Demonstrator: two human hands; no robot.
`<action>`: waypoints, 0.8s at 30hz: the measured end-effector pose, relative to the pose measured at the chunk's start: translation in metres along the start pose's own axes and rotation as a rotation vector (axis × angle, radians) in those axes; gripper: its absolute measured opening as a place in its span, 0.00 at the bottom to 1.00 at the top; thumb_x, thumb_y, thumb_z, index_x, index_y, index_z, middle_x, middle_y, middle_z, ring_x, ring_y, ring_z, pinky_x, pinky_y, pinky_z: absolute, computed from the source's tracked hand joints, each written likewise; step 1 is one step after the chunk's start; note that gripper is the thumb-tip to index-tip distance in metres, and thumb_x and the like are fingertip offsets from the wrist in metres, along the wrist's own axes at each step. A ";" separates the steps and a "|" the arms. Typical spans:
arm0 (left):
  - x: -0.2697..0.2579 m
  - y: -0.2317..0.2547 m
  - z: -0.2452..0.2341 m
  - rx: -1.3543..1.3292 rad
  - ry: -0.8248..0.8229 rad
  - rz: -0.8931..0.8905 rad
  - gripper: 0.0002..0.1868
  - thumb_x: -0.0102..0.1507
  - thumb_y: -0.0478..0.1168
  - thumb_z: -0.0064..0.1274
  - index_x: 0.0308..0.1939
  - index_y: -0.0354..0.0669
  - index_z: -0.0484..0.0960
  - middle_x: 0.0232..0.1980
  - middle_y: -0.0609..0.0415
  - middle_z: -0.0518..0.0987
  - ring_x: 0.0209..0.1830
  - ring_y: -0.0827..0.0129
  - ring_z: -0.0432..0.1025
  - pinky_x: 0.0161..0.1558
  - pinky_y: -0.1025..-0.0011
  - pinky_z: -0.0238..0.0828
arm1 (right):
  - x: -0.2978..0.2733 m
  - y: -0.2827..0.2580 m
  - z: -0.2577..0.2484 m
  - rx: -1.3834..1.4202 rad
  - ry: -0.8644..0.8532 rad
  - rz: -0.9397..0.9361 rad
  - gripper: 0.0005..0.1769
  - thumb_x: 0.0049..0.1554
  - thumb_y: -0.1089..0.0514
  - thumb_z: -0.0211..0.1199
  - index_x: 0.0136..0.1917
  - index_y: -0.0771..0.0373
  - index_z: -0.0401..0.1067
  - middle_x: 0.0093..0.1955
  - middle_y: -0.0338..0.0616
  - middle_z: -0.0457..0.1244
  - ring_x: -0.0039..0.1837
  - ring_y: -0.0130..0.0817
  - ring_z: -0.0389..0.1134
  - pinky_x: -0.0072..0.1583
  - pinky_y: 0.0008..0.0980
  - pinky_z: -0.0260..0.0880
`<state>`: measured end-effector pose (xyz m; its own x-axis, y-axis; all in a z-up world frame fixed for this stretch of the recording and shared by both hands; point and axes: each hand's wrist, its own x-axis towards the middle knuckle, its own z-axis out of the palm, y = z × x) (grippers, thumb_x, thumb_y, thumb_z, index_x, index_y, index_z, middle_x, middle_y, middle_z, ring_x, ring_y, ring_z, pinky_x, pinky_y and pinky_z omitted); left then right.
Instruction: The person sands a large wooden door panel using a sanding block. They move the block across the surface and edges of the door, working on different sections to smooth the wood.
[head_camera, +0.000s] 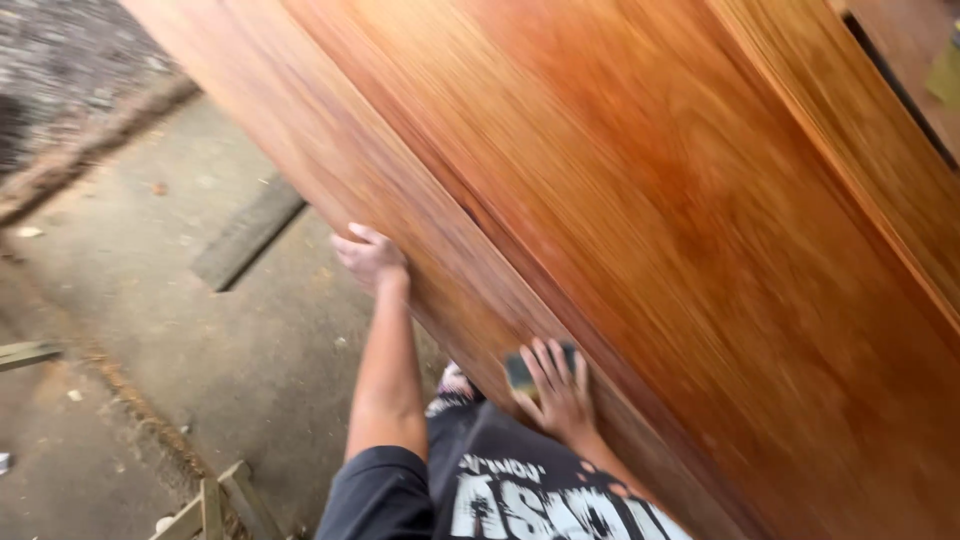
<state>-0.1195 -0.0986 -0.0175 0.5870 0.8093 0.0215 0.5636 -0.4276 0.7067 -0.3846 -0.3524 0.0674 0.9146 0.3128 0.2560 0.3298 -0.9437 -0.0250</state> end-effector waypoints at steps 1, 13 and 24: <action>-0.004 0.009 -0.006 0.043 0.035 -0.020 0.28 0.71 0.51 0.38 0.66 0.32 0.67 0.54 0.29 0.77 0.52 0.35 0.76 0.49 0.44 0.74 | -0.027 0.005 0.002 -0.050 0.004 0.009 0.43 0.62 0.28 0.38 0.84 0.48 0.52 0.84 0.43 0.49 0.84 0.44 0.47 0.77 0.58 0.43; -0.038 0.008 -0.039 0.320 0.034 1.021 0.44 0.55 0.50 0.62 0.72 0.35 0.69 0.67 0.27 0.70 0.72 0.33 0.59 0.67 0.53 0.60 | 0.167 0.006 0.093 0.472 0.429 -0.082 0.32 0.64 0.60 0.53 0.79 0.70 0.58 0.80 0.61 0.52 0.80 0.64 0.50 0.76 0.66 0.46; -0.136 -0.011 -0.082 0.338 -0.537 1.211 0.45 0.65 0.69 0.34 0.81 0.51 0.53 0.84 0.53 0.51 0.84 0.54 0.45 0.78 0.45 0.33 | 0.056 0.036 0.035 0.038 0.445 0.610 0.21 0.66 0.52 0.56 0.70 0.61 0.69 0.74 0.66 0.57 0.68 0.60 0.65 0.61 0.65 0.58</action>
<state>-0.2533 -0.1711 0.0300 0.9178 -0.3598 0.1681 -0.3918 -0.8897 0.2346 -0.3133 -0.3645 0.0470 0.7593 -0.3440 0.5523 -0.1891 -0.9288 -0.3186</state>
